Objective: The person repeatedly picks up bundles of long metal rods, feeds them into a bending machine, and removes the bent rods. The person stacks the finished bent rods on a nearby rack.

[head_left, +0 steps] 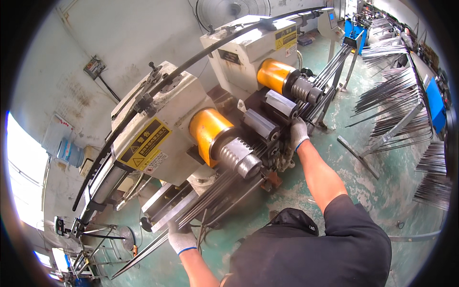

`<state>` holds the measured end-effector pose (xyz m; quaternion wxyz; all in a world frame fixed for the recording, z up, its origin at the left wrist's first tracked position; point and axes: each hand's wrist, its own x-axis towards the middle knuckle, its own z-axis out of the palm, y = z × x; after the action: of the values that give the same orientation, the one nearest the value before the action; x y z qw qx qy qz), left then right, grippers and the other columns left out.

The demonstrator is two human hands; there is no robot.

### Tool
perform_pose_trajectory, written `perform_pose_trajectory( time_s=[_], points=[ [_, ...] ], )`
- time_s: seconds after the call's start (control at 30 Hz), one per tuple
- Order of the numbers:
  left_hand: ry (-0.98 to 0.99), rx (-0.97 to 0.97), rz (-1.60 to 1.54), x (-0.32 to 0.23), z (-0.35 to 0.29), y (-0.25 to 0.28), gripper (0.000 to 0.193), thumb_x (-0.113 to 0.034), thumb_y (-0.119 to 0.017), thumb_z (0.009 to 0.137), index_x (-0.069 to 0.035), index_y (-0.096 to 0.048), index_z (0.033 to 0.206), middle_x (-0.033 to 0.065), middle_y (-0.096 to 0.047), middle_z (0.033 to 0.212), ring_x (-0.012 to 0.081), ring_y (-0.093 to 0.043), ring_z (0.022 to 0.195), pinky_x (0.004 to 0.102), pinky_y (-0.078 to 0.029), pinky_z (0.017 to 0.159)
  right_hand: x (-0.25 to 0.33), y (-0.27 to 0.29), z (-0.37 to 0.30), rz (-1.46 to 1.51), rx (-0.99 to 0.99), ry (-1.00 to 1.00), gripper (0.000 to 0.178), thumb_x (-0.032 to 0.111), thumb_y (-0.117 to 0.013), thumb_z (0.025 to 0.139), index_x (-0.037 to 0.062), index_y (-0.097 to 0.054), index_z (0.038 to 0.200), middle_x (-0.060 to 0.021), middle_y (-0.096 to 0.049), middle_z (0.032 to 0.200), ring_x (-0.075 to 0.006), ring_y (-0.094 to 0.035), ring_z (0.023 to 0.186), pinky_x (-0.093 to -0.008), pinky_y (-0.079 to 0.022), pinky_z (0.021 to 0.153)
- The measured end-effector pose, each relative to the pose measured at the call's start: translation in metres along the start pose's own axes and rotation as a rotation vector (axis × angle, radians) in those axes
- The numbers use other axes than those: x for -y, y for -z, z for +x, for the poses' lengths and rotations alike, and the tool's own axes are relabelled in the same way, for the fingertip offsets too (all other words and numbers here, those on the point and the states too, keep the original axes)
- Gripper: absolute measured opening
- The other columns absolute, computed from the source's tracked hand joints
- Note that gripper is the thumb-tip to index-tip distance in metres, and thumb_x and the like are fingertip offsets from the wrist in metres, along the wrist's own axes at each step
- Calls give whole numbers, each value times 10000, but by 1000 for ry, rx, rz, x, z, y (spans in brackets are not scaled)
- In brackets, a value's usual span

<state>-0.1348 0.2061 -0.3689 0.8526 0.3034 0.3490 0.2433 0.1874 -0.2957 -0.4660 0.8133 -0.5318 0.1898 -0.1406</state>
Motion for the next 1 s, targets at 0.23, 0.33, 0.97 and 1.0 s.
perform_pose_trajectory(
  time_s=[0.23,0.33,0.97,1.0],
  points=[
    [0,312,-40,13,1,-10,383,-375,-602,1059,-23,-714,1161,125,-722,1204,343,-657,1160,529,-512,1077,43,-27,-17,110,-120,-114,403,377,-622,1031,-7,-722,959,-47,-684,865,-171,-615,788,-361,-481,716],
    [-578,369,490,-16,39,68,433,-388,-524,1095,-6,-691,1214,152,-703,1237,319,-629,1211,528,-479,1127,31,-24,-12,-39,-164,-12,416,392,-612,1032,-3,-719,952,-47,-650,842,-172,-557,767,-369,-470,726],
    [67,244,-102,40,-17,-23,443,-390,-595,1076,-6,-660,1288,164,-693,1270,347,-641,1212,507,-483,1127,-3,26,-33,-185,-53,233,533,330,-590,1093,-50,-542,1464,-149,-619,1445,-237,-582,1306,-386,-434,1126],
    [96,239,-91,40,-18,-22,482,-407,-584,1078,1,-636,1328,177,-671,1325,359,-618,1242,515,-454,1154,-8,43,-19,-176,-3,213,557,345,-567,1094,-7,-504,1522,-133,-560,1529,-241,-541,1378,-398,-404,1166]
  ],
)
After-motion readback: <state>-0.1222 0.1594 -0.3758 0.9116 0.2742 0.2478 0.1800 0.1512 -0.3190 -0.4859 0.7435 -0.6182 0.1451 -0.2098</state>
